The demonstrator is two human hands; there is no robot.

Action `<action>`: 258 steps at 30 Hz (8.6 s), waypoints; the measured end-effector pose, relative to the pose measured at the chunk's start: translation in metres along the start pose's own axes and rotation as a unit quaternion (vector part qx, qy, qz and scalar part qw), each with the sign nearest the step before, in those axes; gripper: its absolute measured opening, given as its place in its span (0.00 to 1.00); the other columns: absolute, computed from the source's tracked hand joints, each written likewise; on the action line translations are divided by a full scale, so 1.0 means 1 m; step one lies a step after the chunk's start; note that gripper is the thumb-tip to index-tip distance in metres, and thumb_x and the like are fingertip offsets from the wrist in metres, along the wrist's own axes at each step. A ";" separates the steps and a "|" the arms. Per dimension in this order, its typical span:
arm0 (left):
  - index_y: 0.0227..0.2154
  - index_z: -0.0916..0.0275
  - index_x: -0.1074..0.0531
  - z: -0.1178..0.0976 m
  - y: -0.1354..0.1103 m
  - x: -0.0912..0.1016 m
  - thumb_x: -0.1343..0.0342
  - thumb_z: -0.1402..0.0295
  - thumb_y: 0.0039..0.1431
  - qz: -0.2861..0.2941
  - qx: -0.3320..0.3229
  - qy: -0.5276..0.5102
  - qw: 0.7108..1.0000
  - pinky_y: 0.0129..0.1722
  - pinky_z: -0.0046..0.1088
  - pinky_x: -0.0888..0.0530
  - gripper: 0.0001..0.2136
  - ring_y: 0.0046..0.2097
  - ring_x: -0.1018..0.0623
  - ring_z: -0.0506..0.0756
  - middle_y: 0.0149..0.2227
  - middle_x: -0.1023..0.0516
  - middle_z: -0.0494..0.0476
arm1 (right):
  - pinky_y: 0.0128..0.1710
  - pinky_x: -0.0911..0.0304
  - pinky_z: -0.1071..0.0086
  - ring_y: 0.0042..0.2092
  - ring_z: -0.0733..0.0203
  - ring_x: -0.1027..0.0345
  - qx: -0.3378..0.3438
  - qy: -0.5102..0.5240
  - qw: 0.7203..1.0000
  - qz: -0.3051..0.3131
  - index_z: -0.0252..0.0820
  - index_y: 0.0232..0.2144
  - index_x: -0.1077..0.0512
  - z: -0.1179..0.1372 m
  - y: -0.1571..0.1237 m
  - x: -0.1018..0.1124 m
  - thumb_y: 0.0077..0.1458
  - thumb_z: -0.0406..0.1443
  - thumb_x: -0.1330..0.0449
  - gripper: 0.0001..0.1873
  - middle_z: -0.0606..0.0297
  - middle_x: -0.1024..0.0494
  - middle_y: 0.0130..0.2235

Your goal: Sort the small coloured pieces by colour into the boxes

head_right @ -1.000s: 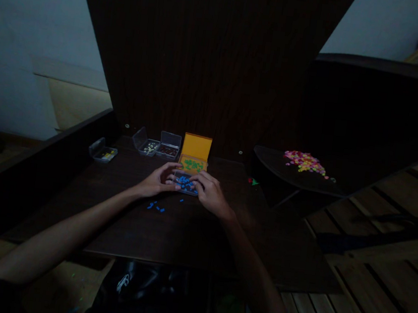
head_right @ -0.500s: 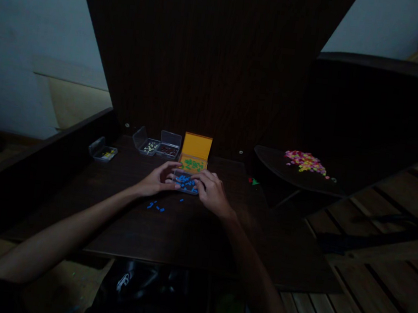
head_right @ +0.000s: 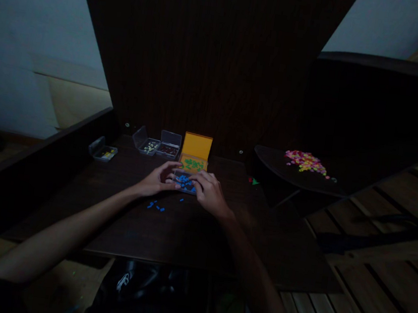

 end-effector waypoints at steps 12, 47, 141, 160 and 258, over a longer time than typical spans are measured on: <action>0.52 0.60 0.37 0.002 0.000 0.000 0.31 0.71 0.42 0.002 -0.001 0.003 1.000 0.43 0.32 0.25 0.32 0.40 0.25 0.50 0.52 0.30 0.61 | 0.43 0.40 0.63 0.41 0.57 0.31 -0.004 -0.026 0.999 0.024 0.43 0.38 0.26 -0.001 -0.001 -0.002 0.61 0.31 0.47 0.10 0.60 0.23 0.39; 0.50 0.60 0.37 -0.001 0.001 0.003 0.30 0.70 0.40 -0.013 -0.001 0.002 1.000 0.42 0.31 0.25 0.32 0.39 0.25 0.49 0.50 0.29 0.61 | 0.45 0.34 0.60 0.42 0.55 0.30 0.017 0.023 1.000 -0.012 0.43 0.39 0.26 0.001 -0.002 -0.006 0.61 0.32 0.48 0.11 0.58 0.25 0.38; 0.52 0.60 0.37 -0.002 0.000 -0.001 0.31 0.71 0.42 0.007 -0.004 0.002 1.000 0.44 0.33 0.24 0.32 0.41 0.24 0.50 0.52 0.30 0.62 | 0.42 0.40 0.60 0.40 0.55 0.39 -0.012 -0.092 0.995 0.030 0.41 0.40 0.21 -0.006 -0.003 -0.011 0.54 0.28 0.46 0.16 0.57 0.30 0.37; 0.51 0.60 0.37 -0.002 0.000 0.000 0.31 0.71 0.41 0.005 -0.007 0.011 1.000 0.44 0.35 0.24 0.32 0.41 0.25 0.51 0.51 0.29 0.60 | 0.42 0.41 0.60 0.41 0.54 0.41 -0.006 -0.161 0.984 0.072 0.44 0.42 0.21 -0.005 -0.004 -0.013 0.56 0.31 0.45 0.16 0.56 0.32 0.37; 0.51 0.61 0.37 -0.008 0.000 0.000 0.31 0.70 0.42 0.002 -0.005 0.010 1.000 0.41 0.30 0.25 0.32 0.40 0.25 0.50 0.51 0.28 0.61 | 0.43 0.37 0.61 0.41 0.55 0.39 0.011 -0.091 0.995 0.025 0.39 0.35 0.22 -0.005 -0.004 -0.010 0.52 0.25 0.48 0.16 0.57 0.32 0.37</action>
Point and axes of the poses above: each hand's wrist, its own y-axis towards the middle knuckle, its own x-axis out of the back of the hand, z = x × y, the point moved 3 cm from there along y, towards the middle knuckle
